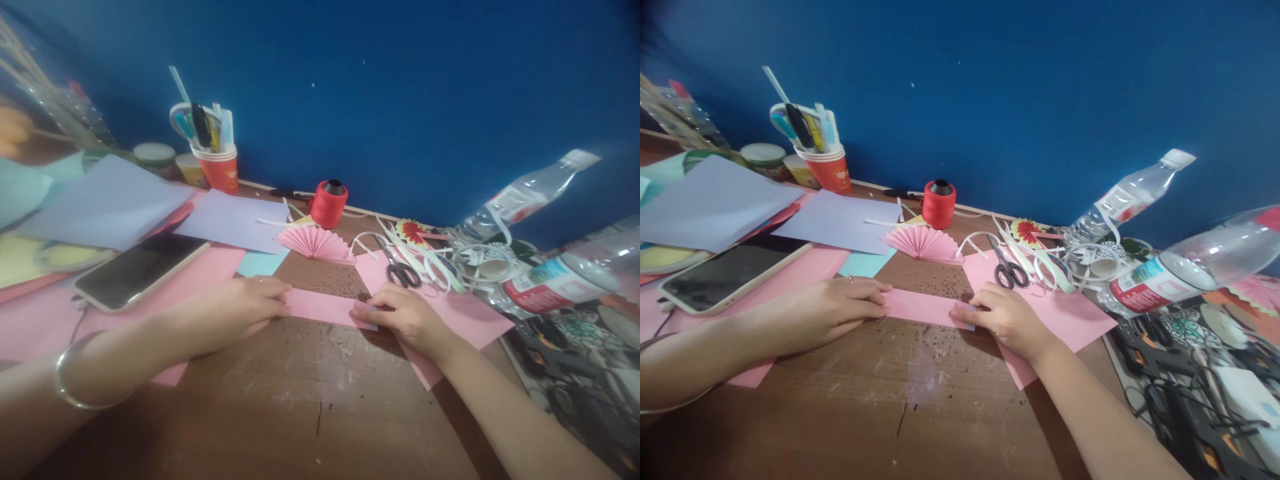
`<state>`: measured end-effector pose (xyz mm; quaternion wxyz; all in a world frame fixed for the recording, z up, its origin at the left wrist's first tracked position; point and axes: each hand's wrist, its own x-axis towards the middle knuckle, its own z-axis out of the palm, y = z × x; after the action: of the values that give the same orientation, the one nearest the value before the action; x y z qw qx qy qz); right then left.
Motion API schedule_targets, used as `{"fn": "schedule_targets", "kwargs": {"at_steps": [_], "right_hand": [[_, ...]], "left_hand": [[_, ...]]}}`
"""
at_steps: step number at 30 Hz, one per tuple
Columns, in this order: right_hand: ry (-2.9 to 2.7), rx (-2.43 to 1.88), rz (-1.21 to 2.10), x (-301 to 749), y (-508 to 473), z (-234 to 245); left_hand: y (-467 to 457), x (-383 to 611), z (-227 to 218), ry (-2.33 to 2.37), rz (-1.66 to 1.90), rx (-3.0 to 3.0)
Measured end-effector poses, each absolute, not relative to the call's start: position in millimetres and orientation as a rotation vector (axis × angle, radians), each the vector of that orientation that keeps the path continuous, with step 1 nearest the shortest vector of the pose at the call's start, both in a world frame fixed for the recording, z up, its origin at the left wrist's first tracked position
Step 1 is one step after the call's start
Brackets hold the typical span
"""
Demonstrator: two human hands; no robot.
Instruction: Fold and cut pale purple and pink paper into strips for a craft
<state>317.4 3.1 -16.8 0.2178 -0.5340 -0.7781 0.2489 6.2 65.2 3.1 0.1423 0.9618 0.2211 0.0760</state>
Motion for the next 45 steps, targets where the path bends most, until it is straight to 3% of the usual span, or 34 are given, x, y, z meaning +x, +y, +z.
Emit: {"fn": "schedule_targets", "kwargs": {"at_steps": [13, 27, 45], "right_hand": [[-2.291, -1.421, 0.569, 319, 3, -18], [-2.619, -1.117, 0.159, 325, 6, -16], [-2.629, -1.051, 0.105, 333, 5, -21]], "left_hand": [[66, 7, 3, 0.644, 0.174, 2.792], [64, 8, 5, 0.642, 0.217, 2.756], [64, 6, 5, 0.636, 0.175, 2.794]]}}
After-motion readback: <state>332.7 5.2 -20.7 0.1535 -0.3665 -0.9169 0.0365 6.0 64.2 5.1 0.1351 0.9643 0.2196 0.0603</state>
